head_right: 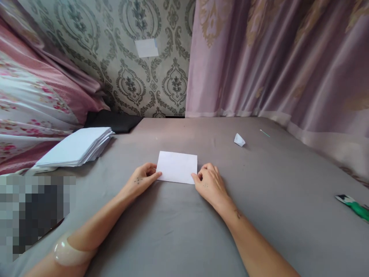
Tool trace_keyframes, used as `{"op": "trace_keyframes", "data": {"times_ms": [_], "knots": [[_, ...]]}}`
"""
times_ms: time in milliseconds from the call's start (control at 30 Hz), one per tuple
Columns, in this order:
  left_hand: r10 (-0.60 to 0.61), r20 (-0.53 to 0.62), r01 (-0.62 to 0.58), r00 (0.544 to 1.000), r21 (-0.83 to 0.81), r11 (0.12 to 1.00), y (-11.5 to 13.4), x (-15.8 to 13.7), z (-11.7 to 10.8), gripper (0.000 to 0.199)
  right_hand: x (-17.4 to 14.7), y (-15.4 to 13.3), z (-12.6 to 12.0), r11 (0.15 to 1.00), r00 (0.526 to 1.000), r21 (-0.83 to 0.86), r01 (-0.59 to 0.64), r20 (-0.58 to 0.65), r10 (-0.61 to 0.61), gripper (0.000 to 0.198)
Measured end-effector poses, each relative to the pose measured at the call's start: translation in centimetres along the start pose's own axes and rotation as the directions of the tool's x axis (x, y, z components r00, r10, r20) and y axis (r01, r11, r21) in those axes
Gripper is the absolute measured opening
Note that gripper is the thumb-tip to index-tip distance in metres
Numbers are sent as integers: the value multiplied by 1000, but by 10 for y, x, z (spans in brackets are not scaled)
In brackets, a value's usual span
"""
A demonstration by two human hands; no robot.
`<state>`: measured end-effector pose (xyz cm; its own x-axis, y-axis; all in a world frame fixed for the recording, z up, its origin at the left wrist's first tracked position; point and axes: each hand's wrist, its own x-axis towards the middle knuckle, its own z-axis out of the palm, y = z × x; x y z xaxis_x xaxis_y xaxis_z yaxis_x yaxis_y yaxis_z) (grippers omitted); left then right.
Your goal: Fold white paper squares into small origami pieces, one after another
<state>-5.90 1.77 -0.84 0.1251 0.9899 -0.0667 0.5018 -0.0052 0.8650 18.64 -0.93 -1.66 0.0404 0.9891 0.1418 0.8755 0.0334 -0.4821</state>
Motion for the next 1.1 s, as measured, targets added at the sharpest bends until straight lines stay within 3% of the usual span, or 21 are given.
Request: {"op": "trace_keyframes", "data": {"times_ms": [167, 300, 400, 500, 567, 600, 700, 900, 1033, 1100], "knots": [[16, -33, -8, 999, 241, 971, 2, 1, 5, 28, -2, -1, 2, 996, 998, -75, 40, -41, -43, 29], [164, -101, -97, 981, 479, 873, -2, -2, 10, 34, -6, -8, 1, 981, 994, -187, 55, -78, -71, 20], [397, -65, -274, 916, 623, 733, -5, -3, 12, 36, -8, -16, 0, 960, 982, -245, 135, -94, -163, 13], [568, 195, -557, 800, 593, 581, -3, -2, 15, 35, -9, -20, 2, 905, 928, -229, 358, -18, -372, 38], [571, 338, -656, 748, 503, 562, 0, -1, 17, 37, -8, -20, 3, 862, 882, -189, 470, 66, -466, 50], [558, 368, -666, 744, 471, 579, 1, 0, 18, 36, -8, -19, 4, 853, 870, -167, 494, 98, -484, 51], [518, 364, -633, 774, 463, 620, 7, 1, 20, 34, -8, -16, 2, 866, 870, -104, 490, 117, -479, 48], [478, 404, -623, 780, 577, 528, 22, 9, 21, 36, -7, -7, -14, 878, 864, 30, 477, 166, -475, 23], [532, 456, -692, 714, 578, 433, 23, 7, 24, 34, -6, -6, -18, 821, 818, -66, 566, 165, -551, 23], [556, 447, -702, 701, 568, 429, 21, 4, 25, 35, -7, -10, -18, 797, 810, -147, 586, 132, -571, 27]]}}
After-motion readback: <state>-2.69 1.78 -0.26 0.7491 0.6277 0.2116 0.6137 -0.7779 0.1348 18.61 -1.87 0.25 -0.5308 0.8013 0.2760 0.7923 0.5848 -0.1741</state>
